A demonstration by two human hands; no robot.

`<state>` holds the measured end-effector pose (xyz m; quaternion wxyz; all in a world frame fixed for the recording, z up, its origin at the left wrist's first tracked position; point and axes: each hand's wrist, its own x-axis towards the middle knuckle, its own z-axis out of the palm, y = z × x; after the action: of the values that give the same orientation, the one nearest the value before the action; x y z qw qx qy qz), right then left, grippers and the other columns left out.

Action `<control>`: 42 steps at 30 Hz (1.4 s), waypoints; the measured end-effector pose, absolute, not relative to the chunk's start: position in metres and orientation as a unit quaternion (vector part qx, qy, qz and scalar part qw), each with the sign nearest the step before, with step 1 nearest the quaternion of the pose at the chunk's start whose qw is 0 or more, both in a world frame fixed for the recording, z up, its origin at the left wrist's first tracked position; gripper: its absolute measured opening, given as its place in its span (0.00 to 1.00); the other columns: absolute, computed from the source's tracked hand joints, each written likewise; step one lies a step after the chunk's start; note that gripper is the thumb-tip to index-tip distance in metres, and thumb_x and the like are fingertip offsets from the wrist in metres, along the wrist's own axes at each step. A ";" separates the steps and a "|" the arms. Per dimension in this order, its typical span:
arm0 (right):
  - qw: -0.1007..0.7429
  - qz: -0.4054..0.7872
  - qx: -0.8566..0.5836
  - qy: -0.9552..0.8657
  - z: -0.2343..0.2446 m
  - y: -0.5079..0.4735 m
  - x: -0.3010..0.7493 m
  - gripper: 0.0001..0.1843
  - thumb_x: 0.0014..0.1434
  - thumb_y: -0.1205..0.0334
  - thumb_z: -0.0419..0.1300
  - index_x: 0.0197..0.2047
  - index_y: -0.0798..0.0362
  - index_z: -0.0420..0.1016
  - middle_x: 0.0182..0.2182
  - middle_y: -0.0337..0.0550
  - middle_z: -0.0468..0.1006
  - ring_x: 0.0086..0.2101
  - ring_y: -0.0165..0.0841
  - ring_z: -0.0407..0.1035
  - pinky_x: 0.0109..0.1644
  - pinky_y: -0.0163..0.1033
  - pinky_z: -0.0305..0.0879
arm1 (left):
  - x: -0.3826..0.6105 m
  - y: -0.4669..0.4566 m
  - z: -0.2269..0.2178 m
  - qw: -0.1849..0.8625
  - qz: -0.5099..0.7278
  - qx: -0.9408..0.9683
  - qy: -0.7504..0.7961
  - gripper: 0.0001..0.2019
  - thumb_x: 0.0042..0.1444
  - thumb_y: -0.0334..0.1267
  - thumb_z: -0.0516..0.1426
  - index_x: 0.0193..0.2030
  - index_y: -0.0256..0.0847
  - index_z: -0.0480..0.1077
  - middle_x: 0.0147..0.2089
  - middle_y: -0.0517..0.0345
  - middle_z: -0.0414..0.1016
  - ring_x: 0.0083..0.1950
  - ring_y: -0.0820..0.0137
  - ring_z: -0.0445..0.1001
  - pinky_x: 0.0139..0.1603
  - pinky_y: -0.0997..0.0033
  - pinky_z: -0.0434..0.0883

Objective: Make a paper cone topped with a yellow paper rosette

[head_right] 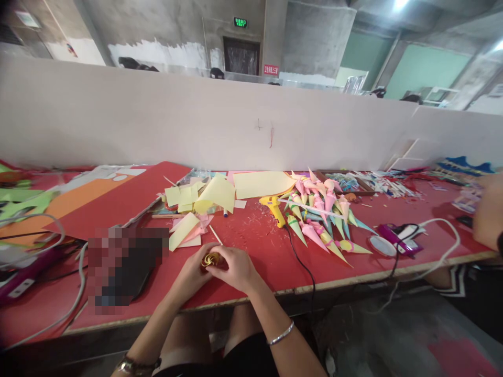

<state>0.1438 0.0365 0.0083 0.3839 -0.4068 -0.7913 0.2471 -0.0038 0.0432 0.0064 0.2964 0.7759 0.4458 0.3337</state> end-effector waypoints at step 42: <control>0.438 0.215 -0.373 -0.789 0.003 0.040 0.146 0.13 0.53 0.60 0.56 0.43 0.50 0.64 0.36 0.42 0.66 0.38 0.31 0.63 0.43 0.36 0.62 | -0.005 0.043 0.003 0.286 0.338 0.755 0.484 0.16 0.42 0.28 0.50 0.40 0.41 0.57 0.34 0.59 0.71 0.34 0.69 0.71 0.35 0.71 0.67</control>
<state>0.1464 0.0403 0.0030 0.4378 -0.3729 -0.7894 0.2148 -0.0049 0.0430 0.0033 0.2858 0.7545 0.4842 0.3384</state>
